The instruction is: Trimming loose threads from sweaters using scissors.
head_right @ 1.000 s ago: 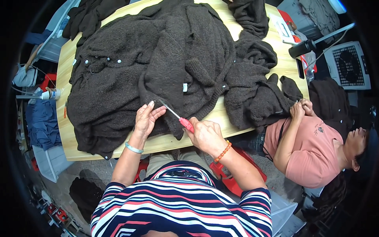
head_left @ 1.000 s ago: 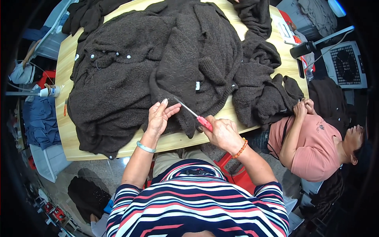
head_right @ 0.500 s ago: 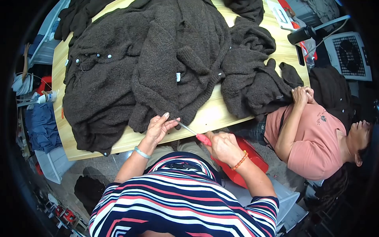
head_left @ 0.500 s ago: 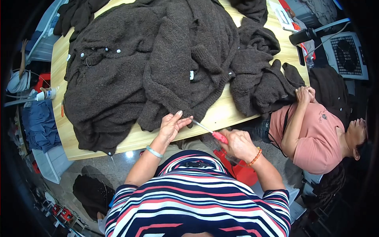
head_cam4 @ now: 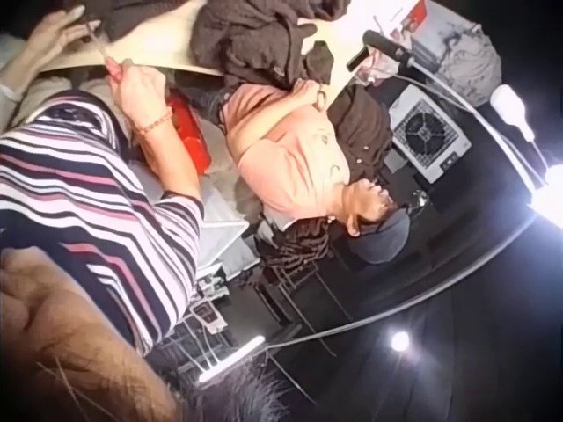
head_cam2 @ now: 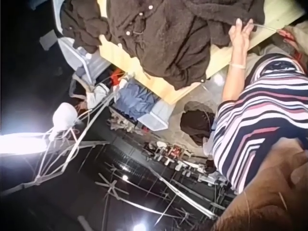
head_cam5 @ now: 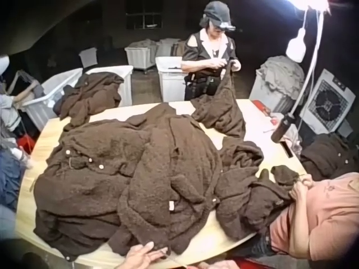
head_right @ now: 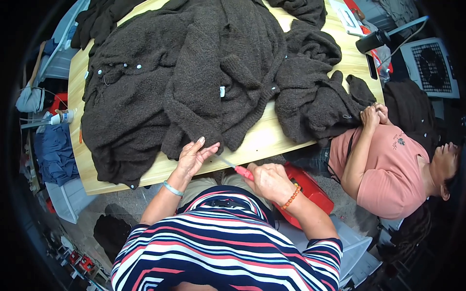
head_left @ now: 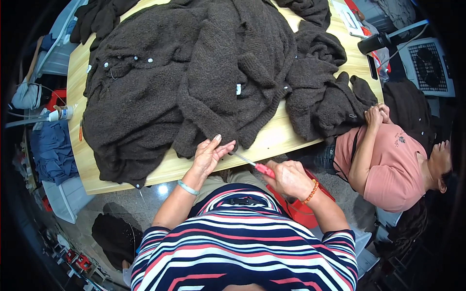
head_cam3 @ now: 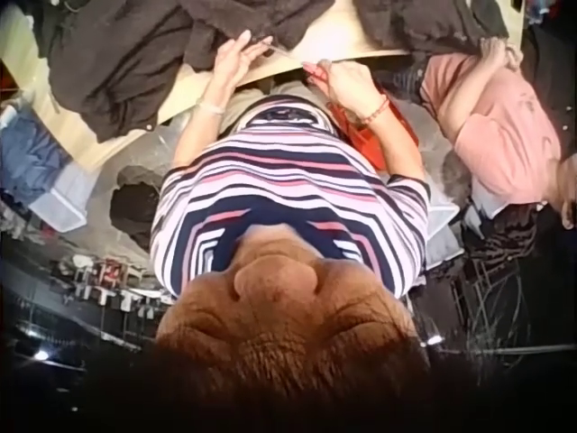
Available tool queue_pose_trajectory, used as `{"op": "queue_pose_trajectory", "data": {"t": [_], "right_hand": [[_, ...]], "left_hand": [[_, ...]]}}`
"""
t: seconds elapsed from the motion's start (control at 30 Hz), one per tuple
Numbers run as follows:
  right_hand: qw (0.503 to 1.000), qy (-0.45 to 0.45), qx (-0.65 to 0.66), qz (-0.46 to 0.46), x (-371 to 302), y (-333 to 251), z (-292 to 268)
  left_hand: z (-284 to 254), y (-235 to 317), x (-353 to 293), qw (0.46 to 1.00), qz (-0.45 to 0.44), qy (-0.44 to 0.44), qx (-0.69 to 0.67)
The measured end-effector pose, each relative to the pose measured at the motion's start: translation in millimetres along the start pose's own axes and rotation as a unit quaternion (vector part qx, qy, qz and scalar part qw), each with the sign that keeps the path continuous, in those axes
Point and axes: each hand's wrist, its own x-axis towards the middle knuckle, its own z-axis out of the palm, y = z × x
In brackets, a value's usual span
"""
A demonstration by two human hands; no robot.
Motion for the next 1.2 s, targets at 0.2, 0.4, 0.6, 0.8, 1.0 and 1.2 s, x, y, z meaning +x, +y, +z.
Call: {"op": "queue_pose_trajectory", "data": {"t": [0.2, 0.4, 0.6, 0.8, 1.0, 1.2], "right_hand": [[1.0, 0.012, 0.014, 0.026, -3, -8, -9], [1.0, -0.008, 0.01, -0.008, -10, -11, -4], [0.999, 0.011, 0.044, -0.011, -7, 0, 11], [0.997, 0.05, 0.05, 0.042, -5, 6, 15], [0.995, 0.06, 0.036, 0.064, 9, 26, 39], [0.995, 0.046, 0.046, -0.074, 44, 7, 47]], "left_hand": [[11, 6, -11, 1.0, -0.003, 0.029, -0.003], [-5, 11, -7, 1.0, 0.012, -0.01, -0.018], [7, 20, -17, 0.984, 0.031, 0.031, 0.175], [-26, 50, -6, 0.712, 0.387, 0.235, 0.537], [10, 91, -37, 0.848, 0.138, 0.11, 0.5], [81, 148, -156, 0.872, 0.408, -0.043, 0.269]]}}
